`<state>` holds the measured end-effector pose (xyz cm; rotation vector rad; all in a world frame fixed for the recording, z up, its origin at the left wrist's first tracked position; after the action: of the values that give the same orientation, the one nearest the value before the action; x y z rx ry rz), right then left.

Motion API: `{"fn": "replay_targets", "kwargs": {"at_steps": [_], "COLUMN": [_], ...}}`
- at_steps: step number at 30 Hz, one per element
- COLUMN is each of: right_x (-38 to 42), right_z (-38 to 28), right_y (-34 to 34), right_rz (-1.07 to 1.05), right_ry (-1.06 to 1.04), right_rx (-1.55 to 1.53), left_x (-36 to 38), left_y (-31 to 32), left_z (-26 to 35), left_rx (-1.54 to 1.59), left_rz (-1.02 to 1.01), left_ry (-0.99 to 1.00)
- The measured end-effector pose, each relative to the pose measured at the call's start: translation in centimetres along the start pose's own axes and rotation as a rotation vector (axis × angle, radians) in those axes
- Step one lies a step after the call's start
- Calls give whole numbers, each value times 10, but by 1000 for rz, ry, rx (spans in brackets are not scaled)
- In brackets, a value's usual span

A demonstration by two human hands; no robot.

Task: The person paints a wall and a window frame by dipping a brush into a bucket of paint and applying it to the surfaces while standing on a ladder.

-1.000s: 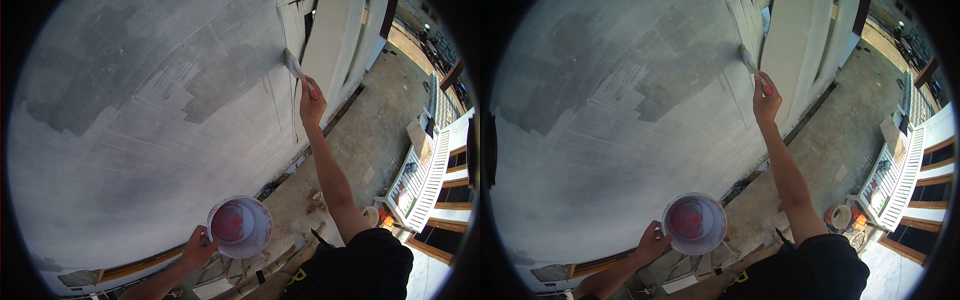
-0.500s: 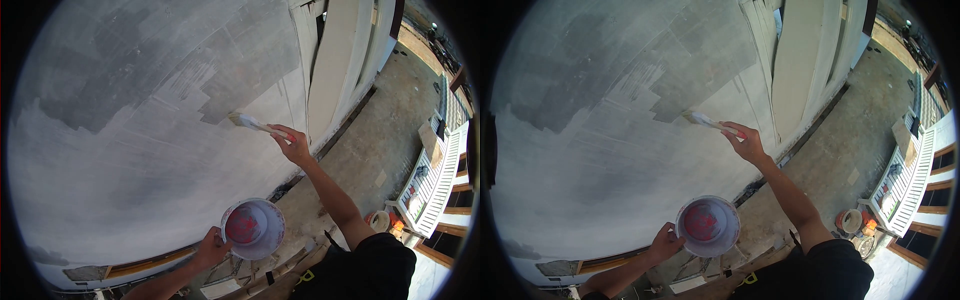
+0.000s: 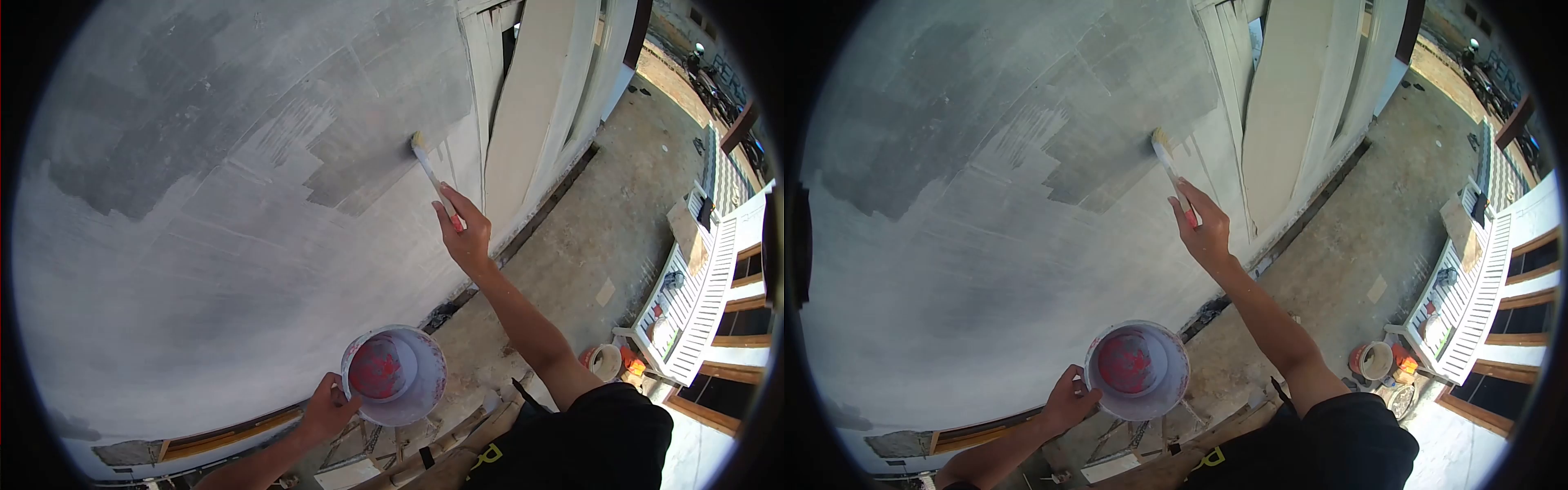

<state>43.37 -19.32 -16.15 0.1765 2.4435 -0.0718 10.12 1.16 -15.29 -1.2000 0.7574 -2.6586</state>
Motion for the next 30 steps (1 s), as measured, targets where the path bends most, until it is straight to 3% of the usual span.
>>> {"fn": "replay_targets", "kwargs": {"at_steps": [3, 5, 7, 10, 13, 19, 23, 24, 30], "right_x": [53, 82, 84, 52, -3, -63, -56, -47, 32], "right_z": [-48, -56, -52, 9, 47, 86, 51, 19, -88], "right_y": [34, 60, 66, 48, 4, -73, -50, -36, 31], "right_rz": [-235, -523, -595, -486, -271, 260, 209, 246, -172], "right_ry": [-8, 88, 52, 315, 194, 332, 330, 112, 2], "right_rx": [-204, -378, -376, -242, -157, 68, 183, 144, -185], "left_x": [-4, -7, -8, -11, -10, -7, -3, -3, -5], "left_y": [1, 1, 0, 0, 2, 1, 1, 1, 2], "left_z": [-11, -15, -17, -26, -26, -20, -10, -13, -9], "left_rx": [86, 71, 78, 77, 117, 85, 110, 86, 106], "left_rz": [11, 16, 10, 16, 5, 9, 16, 16, 18], "left_ry": [20, 41, 47, 62, 40, 47, 52, 49, -36]}}
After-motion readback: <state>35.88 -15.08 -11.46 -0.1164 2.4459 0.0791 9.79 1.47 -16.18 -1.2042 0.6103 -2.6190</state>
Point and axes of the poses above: each hand's wrist, its own x-axis away from the middle knuckle, its own y-axis out of the palm, z = x × y, the point moved 9 cm from there along -x, towards the middle knuckle, and after that the axes turned 1 degree about y, right-handed, at the moved point
